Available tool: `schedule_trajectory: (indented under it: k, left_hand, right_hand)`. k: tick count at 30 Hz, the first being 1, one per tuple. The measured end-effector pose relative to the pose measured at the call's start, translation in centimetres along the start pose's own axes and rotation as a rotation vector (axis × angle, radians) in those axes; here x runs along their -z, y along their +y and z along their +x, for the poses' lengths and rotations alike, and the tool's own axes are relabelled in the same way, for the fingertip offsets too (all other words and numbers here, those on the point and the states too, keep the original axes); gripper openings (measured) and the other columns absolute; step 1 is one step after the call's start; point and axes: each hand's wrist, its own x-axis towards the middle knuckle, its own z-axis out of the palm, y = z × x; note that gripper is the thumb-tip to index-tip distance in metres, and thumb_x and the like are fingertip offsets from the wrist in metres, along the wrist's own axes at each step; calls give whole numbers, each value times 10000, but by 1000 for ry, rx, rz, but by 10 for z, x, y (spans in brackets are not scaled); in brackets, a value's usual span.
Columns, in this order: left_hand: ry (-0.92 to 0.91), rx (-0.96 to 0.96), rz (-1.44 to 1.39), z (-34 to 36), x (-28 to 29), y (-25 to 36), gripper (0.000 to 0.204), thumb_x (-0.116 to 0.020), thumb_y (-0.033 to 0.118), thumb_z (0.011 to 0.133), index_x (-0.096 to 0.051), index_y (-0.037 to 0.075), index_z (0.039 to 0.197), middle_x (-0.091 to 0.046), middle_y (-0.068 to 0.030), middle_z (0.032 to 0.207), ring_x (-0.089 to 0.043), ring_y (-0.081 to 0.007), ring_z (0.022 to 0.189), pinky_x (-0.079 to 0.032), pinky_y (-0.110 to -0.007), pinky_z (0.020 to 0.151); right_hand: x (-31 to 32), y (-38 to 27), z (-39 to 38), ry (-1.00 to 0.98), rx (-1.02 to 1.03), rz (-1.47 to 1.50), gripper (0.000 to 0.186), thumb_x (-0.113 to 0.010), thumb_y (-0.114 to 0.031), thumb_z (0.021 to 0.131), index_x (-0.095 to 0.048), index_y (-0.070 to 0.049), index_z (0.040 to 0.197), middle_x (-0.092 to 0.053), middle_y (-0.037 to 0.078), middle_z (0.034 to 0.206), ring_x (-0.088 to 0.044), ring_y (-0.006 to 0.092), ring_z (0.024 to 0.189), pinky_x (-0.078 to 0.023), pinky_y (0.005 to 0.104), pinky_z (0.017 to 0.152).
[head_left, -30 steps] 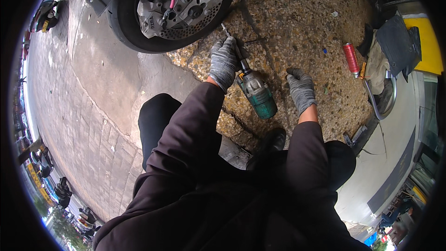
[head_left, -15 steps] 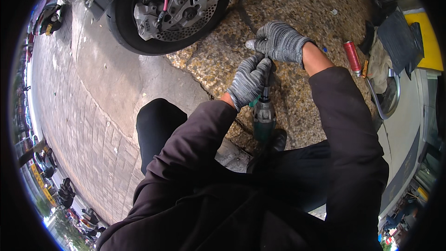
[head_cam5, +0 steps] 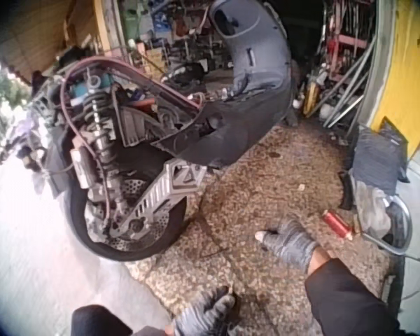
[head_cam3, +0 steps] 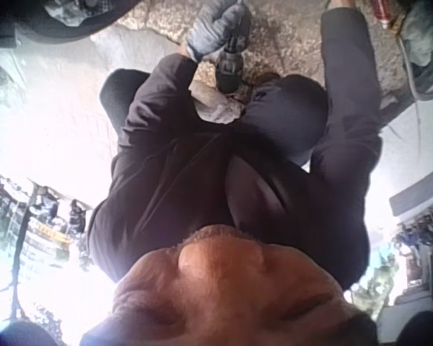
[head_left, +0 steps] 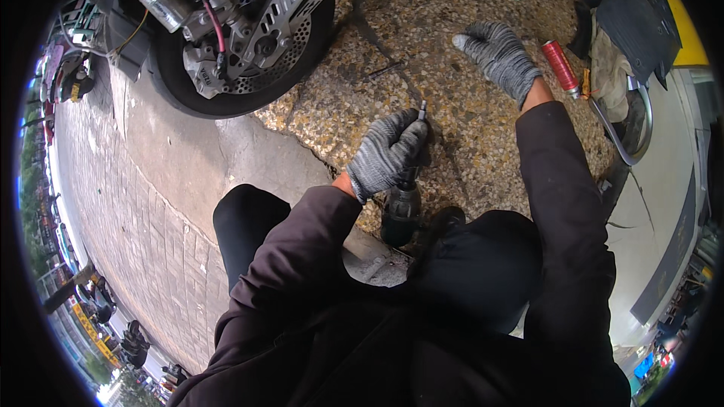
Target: The person retrieves a socket from a container, then uses a cordless impact wrench to remove bolts from the motorcycle's front brake caliper. After removing the caliper, they spray lubricant onto the brake assembly and reattach the caliper.
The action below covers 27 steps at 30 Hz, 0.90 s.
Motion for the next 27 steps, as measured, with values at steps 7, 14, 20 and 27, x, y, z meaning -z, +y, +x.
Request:
schedule_trajectory:
  k: [7, 14, 20, 27]
  left_hand:
    - [312, 25, -195, 5, 27, -5, 277, -494, 339, 945, -577, 75, 952, -597, -14, 693, -495, -54, 516, -371, -185, 443]
    - [326, -31, -273, 11, 45, -11, 252, -472, 317, 961, -569, 84, 965, -548, 5, 714, -427, -39, 531, -362, -161, 462]
    - [321, 71, -440, 19, 67, -19, 262, -475, 319, 962, -585, 86, 1010, -574, -29, 761, -514, -107, 568, -450, -243, 510]
    - [292, 82, -432, 26, 72, -21, 253, -488, 335, 943, -578, 99, 936, -566, -31, 733, -482, -119, 539, -390, -254, 471]
  right_hand:
    - [-60, 259, -49, 183, -591, -23, 289, -661, -220, 824, -638, 0, 1010, -676, 142, 886, -616, 246, 790, -477, 348, 758]
    - [-50, 347, -102, 410, -698, 229, 221, -659, -158, 819, -644, 12, 958, -672, 92, 754, -613, 210, 697, -474, 329, 676]
    - [-59, 422, -163, 751, -855, 254, 116, -647, -83, 798, -680, -16, 887, -670, 45, 803, -582, 142, 721, -457, 269, 710]
    - [-57, 498, -207, 1117, -989, 457, 125, -686, -171, 740, -592, -98, 703, -539, 55, 642, -463, 195, 549, -471, 325, 613]
